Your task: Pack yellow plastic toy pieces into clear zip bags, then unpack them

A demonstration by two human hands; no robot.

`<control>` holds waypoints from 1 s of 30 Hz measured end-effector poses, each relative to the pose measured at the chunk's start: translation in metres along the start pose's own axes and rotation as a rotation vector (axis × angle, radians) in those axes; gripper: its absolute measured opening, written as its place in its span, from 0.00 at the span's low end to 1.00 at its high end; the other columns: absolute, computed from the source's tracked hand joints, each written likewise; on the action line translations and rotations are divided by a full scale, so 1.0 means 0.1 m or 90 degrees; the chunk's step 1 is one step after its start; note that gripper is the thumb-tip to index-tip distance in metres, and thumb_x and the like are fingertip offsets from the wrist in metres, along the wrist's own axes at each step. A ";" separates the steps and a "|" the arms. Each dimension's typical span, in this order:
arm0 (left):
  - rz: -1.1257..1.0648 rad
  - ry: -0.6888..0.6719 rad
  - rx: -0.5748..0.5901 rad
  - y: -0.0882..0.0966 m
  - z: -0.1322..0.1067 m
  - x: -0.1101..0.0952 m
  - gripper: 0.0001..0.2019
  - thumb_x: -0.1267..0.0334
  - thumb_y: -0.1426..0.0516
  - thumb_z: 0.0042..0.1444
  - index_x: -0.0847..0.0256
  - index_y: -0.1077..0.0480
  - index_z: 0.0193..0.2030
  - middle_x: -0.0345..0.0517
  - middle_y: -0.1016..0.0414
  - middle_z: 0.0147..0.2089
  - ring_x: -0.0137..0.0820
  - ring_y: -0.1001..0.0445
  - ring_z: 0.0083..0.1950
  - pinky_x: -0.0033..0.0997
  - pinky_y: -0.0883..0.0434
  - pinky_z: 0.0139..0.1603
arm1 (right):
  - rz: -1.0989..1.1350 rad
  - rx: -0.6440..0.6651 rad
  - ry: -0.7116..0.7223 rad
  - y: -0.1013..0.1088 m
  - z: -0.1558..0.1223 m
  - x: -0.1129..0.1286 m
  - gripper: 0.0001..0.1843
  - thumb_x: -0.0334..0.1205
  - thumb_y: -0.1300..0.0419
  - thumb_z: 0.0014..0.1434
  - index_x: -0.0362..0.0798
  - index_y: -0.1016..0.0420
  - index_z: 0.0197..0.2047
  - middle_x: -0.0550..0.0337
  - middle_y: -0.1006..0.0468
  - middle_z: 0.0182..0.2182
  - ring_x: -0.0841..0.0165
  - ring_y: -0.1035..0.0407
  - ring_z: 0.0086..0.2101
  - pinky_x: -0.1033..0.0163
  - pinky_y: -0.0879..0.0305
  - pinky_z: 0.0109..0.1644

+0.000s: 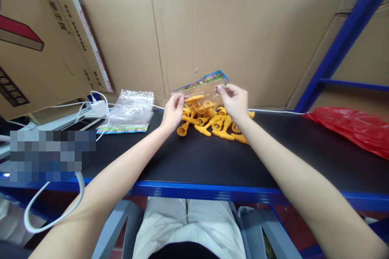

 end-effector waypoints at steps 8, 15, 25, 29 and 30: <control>-0.090 0.181 0.118 -0.09 -0.05 0.10 0.17 0.56 0.48 0.60 0.59 0.39 0.54 0.46 0.22 0.33 0.30 0.23 0.30 0.25 0.31 0.29 | -0.012 -0.007 0.099 0.01 0.02 0.03 0.22 0.57 0.44 0.54 0.49 0.22 0.40 0.55 0.22 0.41 0.62 0.28 0.43 0.53 0.32 0.50; -0.095 0.147 0.116 -0.13 -0.07 -0.01 0.21 0.50 0.49 0.59 0.61 0.34 0.52 0.49 0.22 0.38 0.30 0.23 0.31 0.21 0.33 0.23 | -0.082 -0.038 0.220 0.04 0.00 0.12 0.18 0.50 0.50 0.61 0.53 0.24 0.45 0.58 0.25 0.46 0.64 0.32 0.50 0.54 0.35 0.54; -0.057 -0.126 0.035 0.03 -0.02 -0.36 0.18 0.52 0.46 0.57 0.53 0.32 0.53 0.46 0.33 0.58 0.39 0.34 0.58 0.37 0.31 0.51 | -0.113 -0.054 0.368 0.06 -0.17 0.63 0.21 0.53 0.56 0.63 0.58 0.30 0.52 0.59 0.37 0.56 0.58 0.45 0.59 0.43 0.46 0.60; -0.128 -0.147 0.038 0.10 0.04 -0.40 0.19 0.59 0.42 0.53 0.51 0.32 0.53 0.41 0.38 0.62 0.40 0.48 0.67 0.41 0.42 0.62 | -0.080 -0.021 0.381 0.10 -0.21 0.64 0.24 0.57 0.59 0.62 0.60 0.30 0.51 0.62 0.37 0.56 0.59 0.44 0.58 0.44 0.47 0.60; -0.158 -0.125 0.033 0.12 0.07 -0.37 0.18 0.61 0.42 0.53 0.52 0.31 0.52 0.41 0.38 0.62 0.39 0.48 0.67 0.40 0.42 0.62 | -0.059 -0.013 0.379 0.11 -0.20 0.61 0.24 0.58 0.59 0.62 0.60 0.29 0.50 0.63 0.35 0.56 0.59 0.43 0.58 0.45 0.46 0.60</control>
Point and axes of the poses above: each hand's wrist, its own z-axis towards the middle knuckle, its own y-axis out of the back of the hand, x = y × z, the point moved 4 cm from there along z, towards the middle knuckle
